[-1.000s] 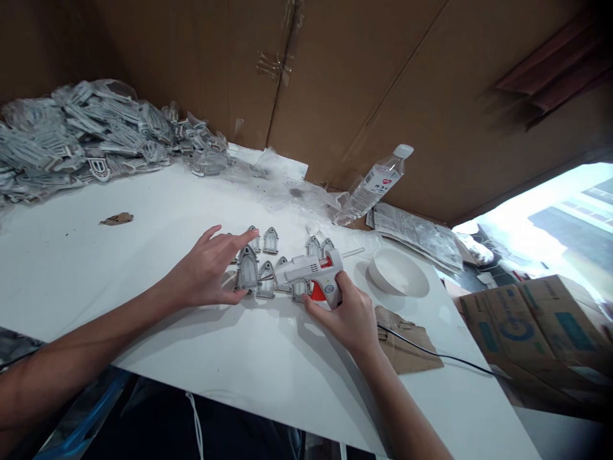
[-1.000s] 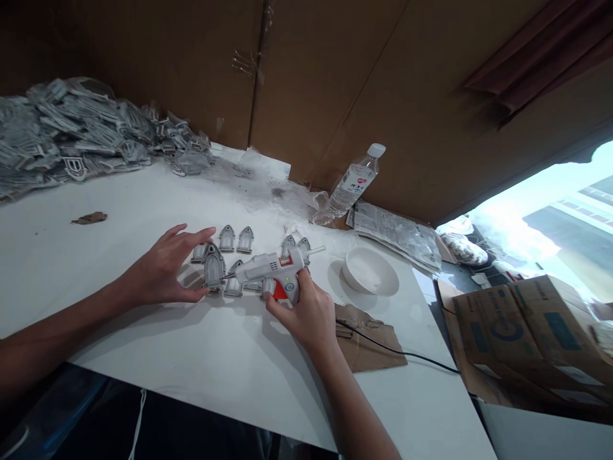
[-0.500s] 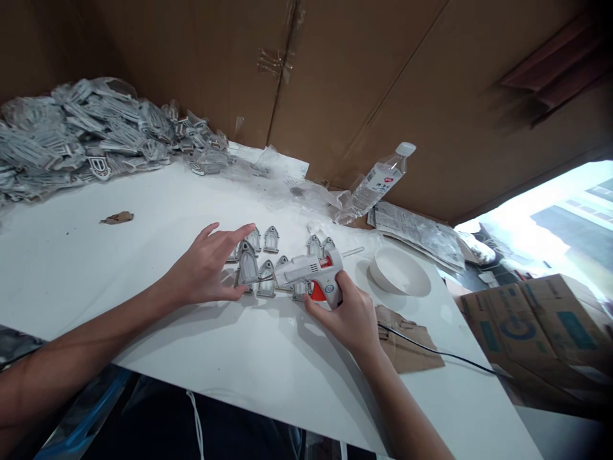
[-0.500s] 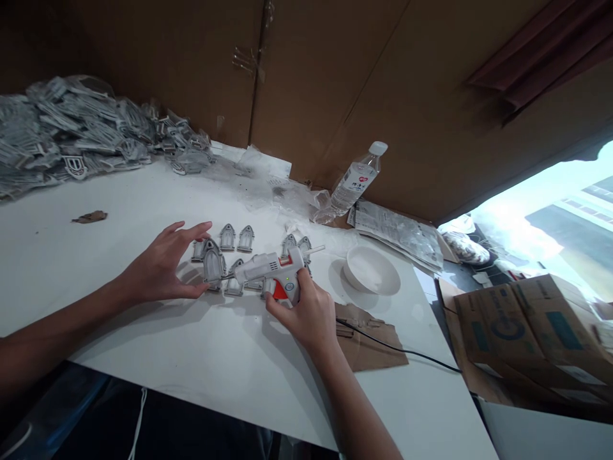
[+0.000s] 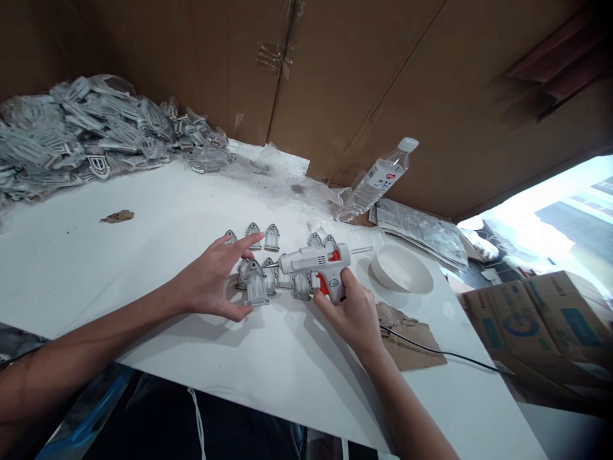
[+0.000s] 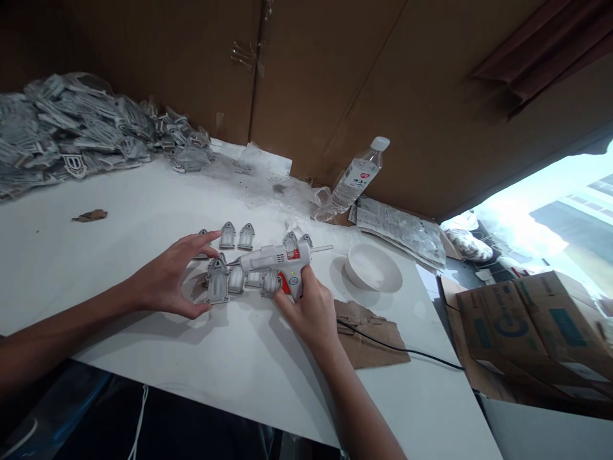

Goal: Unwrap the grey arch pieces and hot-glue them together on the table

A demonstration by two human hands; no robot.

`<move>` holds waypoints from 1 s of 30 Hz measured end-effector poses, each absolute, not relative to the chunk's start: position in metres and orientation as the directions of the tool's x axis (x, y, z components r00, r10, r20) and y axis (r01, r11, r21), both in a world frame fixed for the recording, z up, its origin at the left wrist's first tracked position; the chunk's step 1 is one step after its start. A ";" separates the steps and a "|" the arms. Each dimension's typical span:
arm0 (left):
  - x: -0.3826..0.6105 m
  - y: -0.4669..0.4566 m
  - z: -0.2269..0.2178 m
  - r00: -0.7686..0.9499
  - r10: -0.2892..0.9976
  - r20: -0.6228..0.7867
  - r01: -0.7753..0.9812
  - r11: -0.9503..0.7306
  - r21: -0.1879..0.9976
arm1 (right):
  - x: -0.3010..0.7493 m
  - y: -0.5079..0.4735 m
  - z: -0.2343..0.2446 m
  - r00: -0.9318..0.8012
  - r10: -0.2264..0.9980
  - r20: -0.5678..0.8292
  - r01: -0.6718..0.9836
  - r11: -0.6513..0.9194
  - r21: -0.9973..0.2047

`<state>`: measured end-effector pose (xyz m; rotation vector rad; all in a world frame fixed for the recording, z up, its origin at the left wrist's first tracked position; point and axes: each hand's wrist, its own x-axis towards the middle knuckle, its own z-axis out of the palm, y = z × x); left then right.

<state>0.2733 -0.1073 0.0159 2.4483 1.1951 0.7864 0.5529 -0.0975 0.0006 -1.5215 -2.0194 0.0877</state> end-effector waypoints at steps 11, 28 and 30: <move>0.275 -0.108 0.017 0.514 0.795 0.321 0.602 -0.601 0.525 | 0.549 -0.099 0.000 -0.231 0.827 0.513 0.844 0.433 -0.317; 0.276 -0.107 0.013 0.526 0.795 0.302 0.620 -0.601 0.504 | 0.549 -0.100 -0.005 -0.246 0.813 0.528 0.915 0.374 -0.149; 0.276 -0.107 0.013 0.528 0.796 0.296 0.622 -0.600 0.504 | 0.549 -0.100 -0.006 -0.246 0.808 0.535 0.920 0.368 -0.132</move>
